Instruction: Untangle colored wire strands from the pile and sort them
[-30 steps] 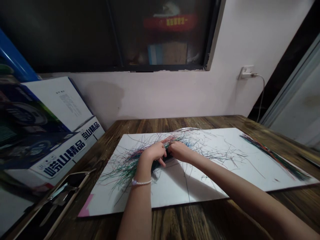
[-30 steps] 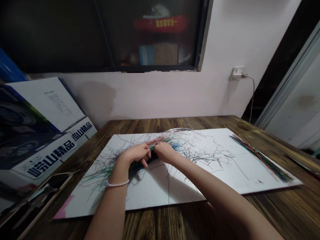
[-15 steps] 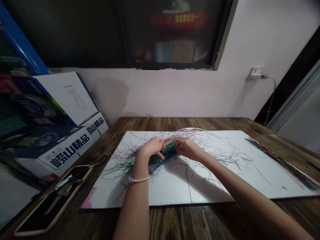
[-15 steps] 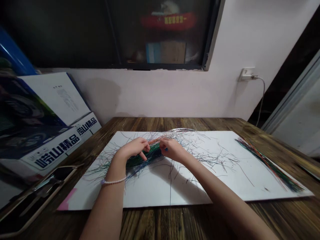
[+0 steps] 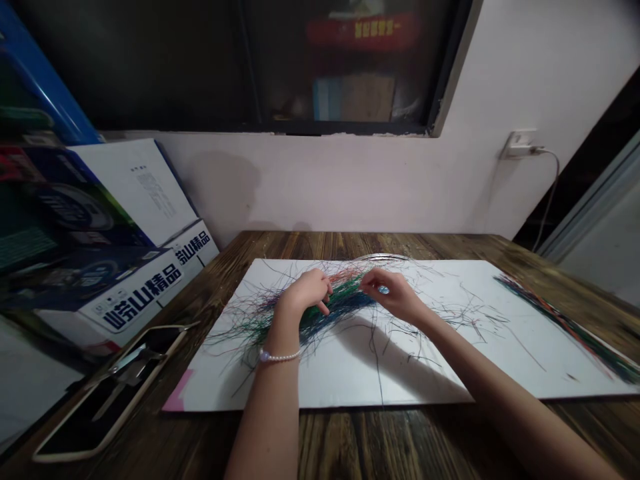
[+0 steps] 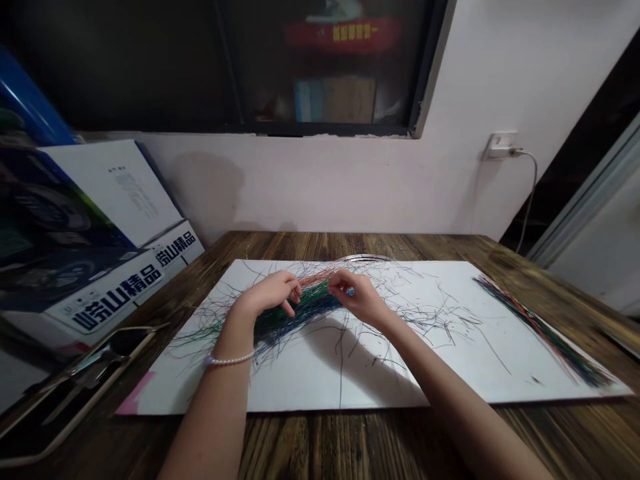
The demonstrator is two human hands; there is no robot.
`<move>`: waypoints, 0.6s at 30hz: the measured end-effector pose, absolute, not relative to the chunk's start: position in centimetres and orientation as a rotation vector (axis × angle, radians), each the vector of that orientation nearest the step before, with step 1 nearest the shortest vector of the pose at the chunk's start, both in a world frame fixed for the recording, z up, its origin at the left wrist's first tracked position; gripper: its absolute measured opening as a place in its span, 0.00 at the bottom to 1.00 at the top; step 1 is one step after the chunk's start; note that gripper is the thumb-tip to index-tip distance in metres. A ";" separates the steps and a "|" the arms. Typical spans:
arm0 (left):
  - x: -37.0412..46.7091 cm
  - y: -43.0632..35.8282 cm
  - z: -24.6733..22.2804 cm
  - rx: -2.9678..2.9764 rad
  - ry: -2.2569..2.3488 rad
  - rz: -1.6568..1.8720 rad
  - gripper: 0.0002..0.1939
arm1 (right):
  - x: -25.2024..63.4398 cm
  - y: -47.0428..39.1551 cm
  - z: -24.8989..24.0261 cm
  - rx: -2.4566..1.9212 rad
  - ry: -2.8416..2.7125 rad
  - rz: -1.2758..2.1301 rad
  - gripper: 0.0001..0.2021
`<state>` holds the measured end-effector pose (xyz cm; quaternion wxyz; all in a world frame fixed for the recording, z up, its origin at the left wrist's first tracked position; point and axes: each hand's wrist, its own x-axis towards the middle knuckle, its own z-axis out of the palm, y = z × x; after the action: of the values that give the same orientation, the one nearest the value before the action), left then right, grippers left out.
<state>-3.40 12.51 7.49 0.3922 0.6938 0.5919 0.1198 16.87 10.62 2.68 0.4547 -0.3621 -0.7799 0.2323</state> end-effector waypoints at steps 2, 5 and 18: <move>-3.2 12.3 7.9 1.796 1.493 0.361 0.15 | 16.9 10.3 3.1 -0.873 -1.838 0.645 0.06; -2.8 11.5 8.9 1.875 1.441 0.479 0.14 | 17.1 9.6 4.3 -0.849 -1.702 0.715 0.07; -1.8 9.6 11.0 1.954 1.309 0.589 0.12 | 18.2 9.8 5.1 -1.012 -1.390 0.710 0.12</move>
<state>-1.84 9.64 11.02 0.3509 0.7546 0.5057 0.2275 18.18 9.76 5.11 0.5979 -0.4362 -0.5989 0.3058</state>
